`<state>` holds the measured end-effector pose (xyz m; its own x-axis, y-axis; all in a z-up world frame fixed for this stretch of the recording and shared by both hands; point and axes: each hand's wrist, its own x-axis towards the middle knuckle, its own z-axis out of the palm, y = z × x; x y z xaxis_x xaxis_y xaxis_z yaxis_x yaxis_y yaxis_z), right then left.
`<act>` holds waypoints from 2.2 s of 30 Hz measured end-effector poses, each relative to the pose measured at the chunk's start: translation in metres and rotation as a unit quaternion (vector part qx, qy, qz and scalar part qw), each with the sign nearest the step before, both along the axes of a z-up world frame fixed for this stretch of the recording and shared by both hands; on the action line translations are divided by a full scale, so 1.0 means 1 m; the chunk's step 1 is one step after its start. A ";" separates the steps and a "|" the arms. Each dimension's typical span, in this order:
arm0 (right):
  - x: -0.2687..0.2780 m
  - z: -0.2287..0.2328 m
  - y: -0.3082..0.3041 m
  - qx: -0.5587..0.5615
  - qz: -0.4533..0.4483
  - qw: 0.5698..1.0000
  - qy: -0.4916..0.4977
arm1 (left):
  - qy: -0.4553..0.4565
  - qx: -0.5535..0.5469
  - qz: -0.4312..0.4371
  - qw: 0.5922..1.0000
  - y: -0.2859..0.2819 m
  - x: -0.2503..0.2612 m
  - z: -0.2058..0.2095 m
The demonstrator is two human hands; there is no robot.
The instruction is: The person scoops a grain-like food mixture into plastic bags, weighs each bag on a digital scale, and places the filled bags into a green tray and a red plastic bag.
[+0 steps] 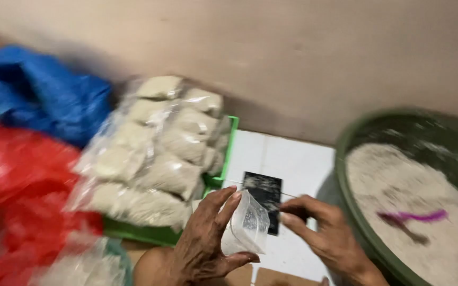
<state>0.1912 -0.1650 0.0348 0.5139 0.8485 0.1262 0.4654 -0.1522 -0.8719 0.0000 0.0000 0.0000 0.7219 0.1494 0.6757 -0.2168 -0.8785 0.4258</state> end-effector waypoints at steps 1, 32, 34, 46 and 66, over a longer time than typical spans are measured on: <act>-0.001 0.010 -0.002 0.000 -0.023 1.000 0.001 | 0.001 0.000 -0.023 1.000 -0.007 0.009 0.002; 0.161 0.072 -0.132 0.151 -0.196 0.932 -0.265 | -0.038 -0.182 -0.140 0.973 -0.102 0.250 0.085; 0.175 0.040 -0.140 0.146 -0.226 0.914 -0.305 | -0.052 -0.249 -0.149 0.956 -0.114 0.277 0.071; 0.249 -0.132 -0.218 -0.438 -0.037 0.706 -0.555 | -0.005 -0.219 -0.046 0.975 -0.136 0.327 -0.034; 0.290 -0.166 -0.258 -0.518 -0.046 0.778 -0.352 | 0.013 -0.201 -0.067 0.977 -0.134 0.329 -0.032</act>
